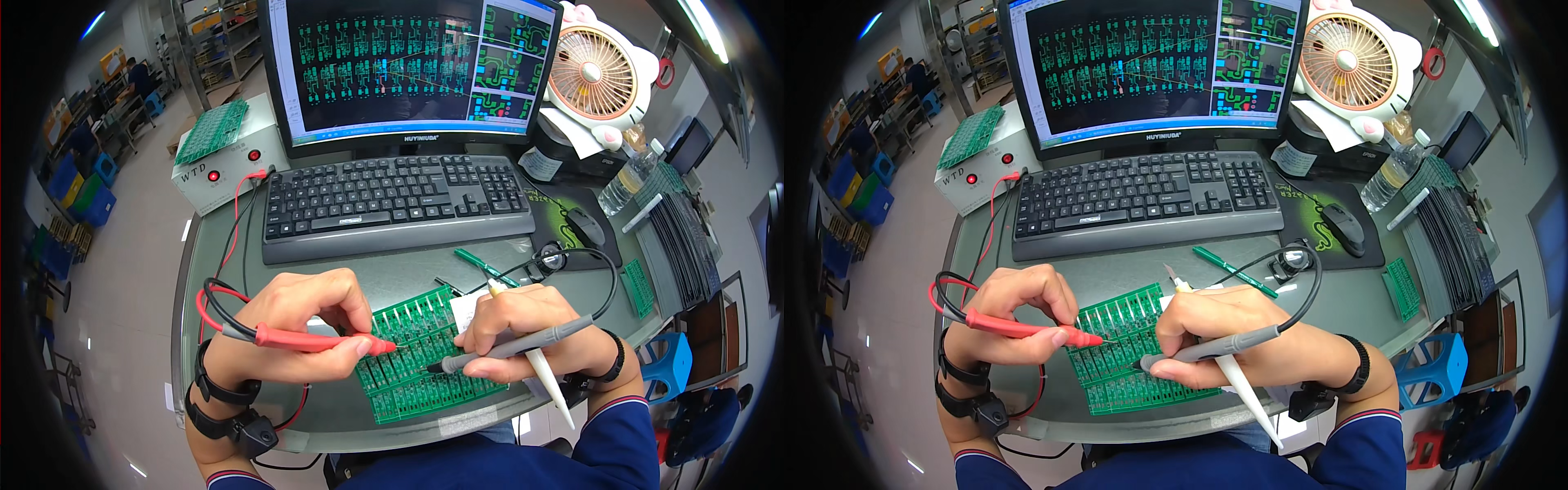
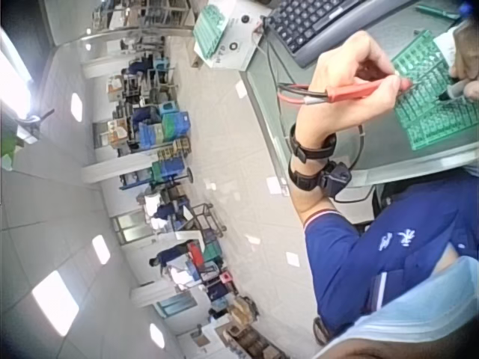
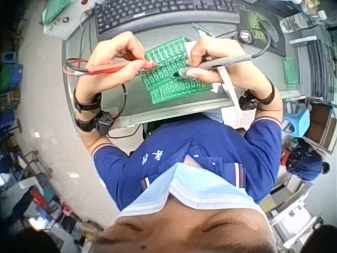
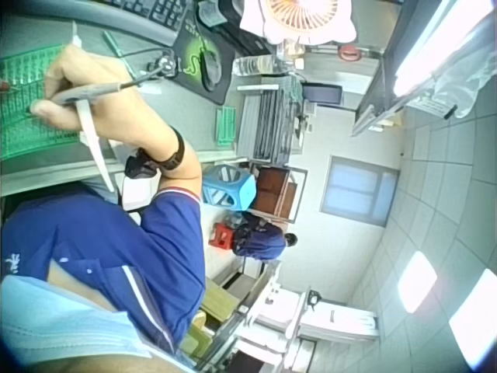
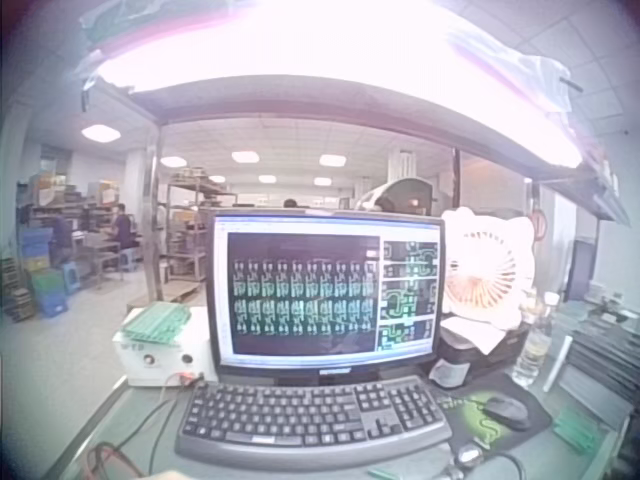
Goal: Testing a printed circuit board using a multimeter probe while interacting with testing software on a computer.
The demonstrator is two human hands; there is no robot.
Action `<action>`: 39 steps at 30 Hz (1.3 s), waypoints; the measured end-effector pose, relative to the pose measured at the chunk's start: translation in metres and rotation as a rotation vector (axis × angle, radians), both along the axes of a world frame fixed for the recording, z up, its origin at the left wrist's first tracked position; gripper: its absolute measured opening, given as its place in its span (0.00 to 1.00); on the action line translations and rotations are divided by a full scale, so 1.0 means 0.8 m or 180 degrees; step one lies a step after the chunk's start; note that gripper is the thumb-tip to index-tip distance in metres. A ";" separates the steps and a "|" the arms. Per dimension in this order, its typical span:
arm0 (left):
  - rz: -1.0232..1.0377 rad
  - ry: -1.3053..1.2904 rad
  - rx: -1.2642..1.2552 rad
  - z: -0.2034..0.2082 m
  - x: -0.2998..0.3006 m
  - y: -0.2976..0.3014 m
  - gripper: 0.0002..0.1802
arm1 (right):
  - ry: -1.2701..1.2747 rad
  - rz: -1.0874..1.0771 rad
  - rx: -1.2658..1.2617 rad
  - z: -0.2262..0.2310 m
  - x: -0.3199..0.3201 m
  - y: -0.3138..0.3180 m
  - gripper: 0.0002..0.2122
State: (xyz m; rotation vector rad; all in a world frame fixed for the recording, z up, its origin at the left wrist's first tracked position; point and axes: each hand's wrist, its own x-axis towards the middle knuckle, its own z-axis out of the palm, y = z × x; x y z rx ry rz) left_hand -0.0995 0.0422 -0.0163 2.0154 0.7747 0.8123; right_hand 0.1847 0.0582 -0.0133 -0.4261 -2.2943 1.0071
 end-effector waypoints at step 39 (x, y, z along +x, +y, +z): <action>0.0581 -0.0387 -0.1476 0.013 0.028 -0.039 0.16 | -0.3054 -0.1501 0.2200 -0.068 0.056 0.093 0.13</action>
